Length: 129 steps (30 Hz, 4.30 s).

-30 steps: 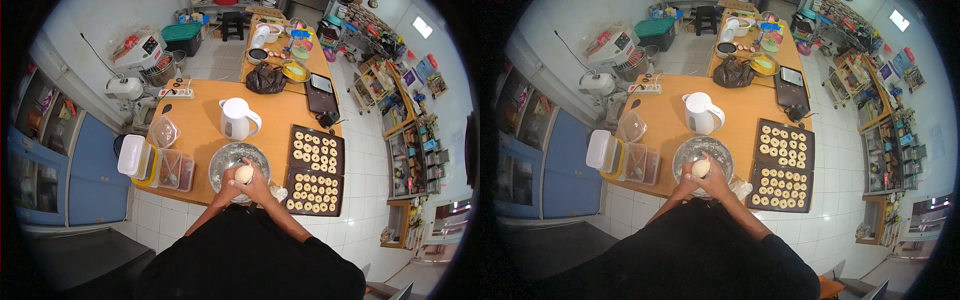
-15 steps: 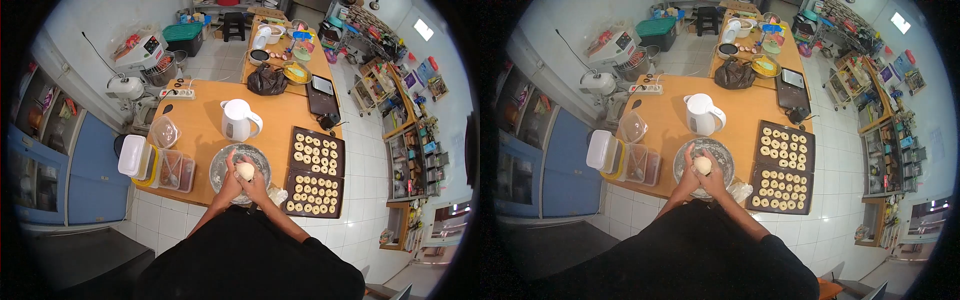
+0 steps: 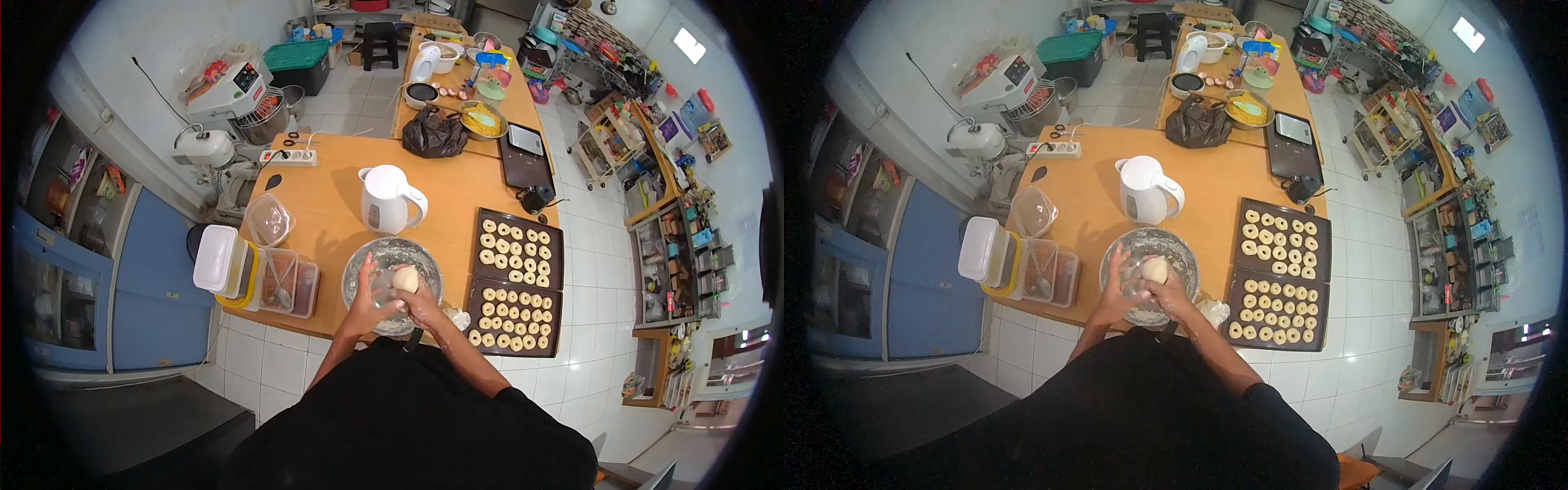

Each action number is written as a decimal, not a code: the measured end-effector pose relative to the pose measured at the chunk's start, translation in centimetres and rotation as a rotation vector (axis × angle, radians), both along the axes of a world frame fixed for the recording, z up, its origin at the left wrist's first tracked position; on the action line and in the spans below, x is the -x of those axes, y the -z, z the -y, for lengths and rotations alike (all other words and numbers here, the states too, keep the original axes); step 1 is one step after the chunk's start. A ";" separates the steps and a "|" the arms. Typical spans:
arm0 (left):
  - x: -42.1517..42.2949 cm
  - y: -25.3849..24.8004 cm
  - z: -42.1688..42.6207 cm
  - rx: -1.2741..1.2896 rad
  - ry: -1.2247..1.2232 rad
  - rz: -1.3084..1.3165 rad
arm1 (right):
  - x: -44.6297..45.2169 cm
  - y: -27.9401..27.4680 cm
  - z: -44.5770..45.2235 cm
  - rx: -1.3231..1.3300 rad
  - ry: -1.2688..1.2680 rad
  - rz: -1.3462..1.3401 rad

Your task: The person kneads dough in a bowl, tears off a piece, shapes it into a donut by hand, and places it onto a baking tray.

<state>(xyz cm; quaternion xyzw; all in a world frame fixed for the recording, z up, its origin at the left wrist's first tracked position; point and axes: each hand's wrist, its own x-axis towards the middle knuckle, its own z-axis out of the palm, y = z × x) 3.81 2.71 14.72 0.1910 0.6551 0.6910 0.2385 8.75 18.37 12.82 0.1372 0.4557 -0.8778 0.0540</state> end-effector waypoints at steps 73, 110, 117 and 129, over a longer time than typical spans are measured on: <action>-0.1 6.1 -4.1 0.171 -0.107 -0.495 | 1.3 1.3 -0.3 -0.764 0.158 -0.011; 3.3 13.4 -5.3 0.359 -0.107 0.004 | -0.8 2.7 -3.3 -0.147 0.085 0.259; 3.4 10.7 -3.3 0.385 0.092 -0.141 | -0.5 6.4 -3.8 -0.473 0.074 0.154; 1.7 11.2 0.6 0.917 -0.580 -0.512 | 8.0 17.6 2.8 -1.689 -0.612 -0.477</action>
